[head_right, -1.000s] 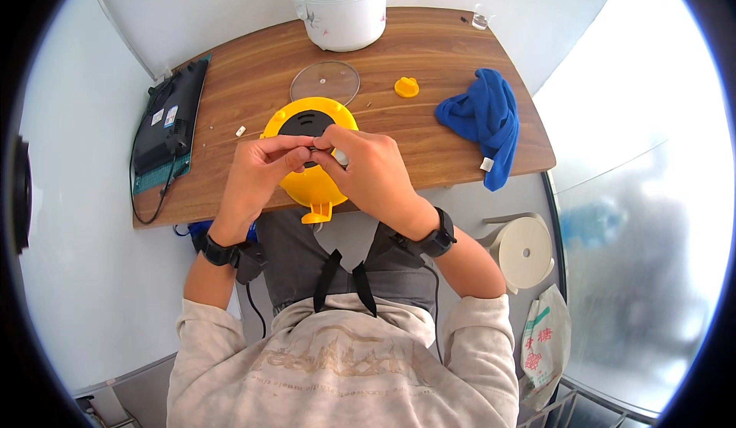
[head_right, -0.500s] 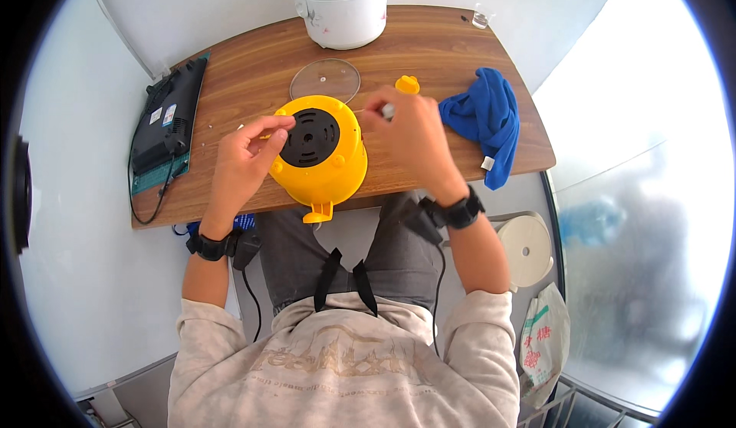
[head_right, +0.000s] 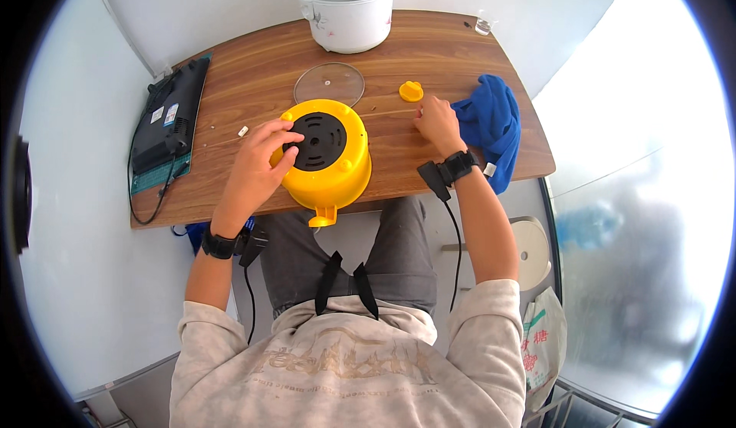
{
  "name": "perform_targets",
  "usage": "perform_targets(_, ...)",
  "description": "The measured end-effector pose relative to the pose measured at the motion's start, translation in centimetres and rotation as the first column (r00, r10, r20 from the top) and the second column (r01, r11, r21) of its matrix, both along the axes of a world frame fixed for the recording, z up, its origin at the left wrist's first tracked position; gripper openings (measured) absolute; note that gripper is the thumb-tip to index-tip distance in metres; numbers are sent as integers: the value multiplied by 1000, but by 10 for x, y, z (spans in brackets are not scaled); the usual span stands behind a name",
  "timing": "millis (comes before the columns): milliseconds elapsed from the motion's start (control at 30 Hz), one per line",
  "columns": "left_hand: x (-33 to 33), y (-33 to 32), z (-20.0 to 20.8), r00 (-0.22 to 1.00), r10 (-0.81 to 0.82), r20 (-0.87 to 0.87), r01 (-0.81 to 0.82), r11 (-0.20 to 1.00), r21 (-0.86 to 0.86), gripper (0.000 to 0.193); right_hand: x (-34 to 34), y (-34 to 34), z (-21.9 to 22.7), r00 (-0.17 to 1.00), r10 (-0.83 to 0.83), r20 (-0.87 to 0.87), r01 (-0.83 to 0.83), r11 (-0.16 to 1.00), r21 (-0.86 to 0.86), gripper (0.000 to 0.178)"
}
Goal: The person uses a screwdriver to remove screws from a glass lid and then from the base of a yellow electric kettle. The lid is set aside, and the kettle base is opened to reveal internal wiring.
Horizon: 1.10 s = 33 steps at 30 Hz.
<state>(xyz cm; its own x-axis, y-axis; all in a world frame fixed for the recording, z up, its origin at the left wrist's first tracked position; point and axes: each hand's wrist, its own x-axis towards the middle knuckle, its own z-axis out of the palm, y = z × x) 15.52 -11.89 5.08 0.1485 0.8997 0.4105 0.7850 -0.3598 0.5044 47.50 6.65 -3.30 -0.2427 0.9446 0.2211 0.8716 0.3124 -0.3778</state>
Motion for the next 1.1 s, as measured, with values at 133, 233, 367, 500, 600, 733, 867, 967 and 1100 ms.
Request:
perform_targets(133, -3, -1, -6, 1000, -3, 13, 3, 1000, 15, 16, -4, -4, 1, 1000, -26, -2, 26, 999, -42, 10)
perform_targets(233, -4, -2, -8, 1000, 1, 24, -2, 1000, 13, 16, -3, -7, 5, 999, -27, -29, 25, 996, -80, 12)
perform_targets(367, -1, -1, -4, 1000, 2, 25, -2, 1000, -7, 16, 8, -6, 7, 992, -6, -128, 8, 1000, 15, 16)
perform_targets(500, -1, -2, -4, 999, 14, 33, -13, 1000, -23, 17, 6, -15, 39, 958, -88, -275, 72, 995, -68, 29)
perform_targets(600, -1, -2, -3, 1000, 13, 3, -13, 1000, -17, 17, 2, -37, 70, 953, -54, -299, 23, 994, -108, 37)
perform_targets(733, -1, 2, 2, 1000, 12, -18, -13, 999, -37, 17, -3, -80, 120, 958, 139, -252, -153, 987, -39, 34)
perform_targets(867, 0, 8, 11, 999, 30, -28, -33, 994, -108, 17, -18, -124, 166, 920, 323, -222, -324, 945, 33, 29)
perform_targets(967, 1, 14, 14, 999, 47, -27, -49, 993, -108, 18, -29, -155, 189, 953, 276, -124, -249, 948, 197, 36)
perform_targets(1100, -1, 20, 0, 1000, 0, -4, 1, 999, 38, 19, -26, -173, 201, 947, 224, -230, -109, 898, 426, 42)
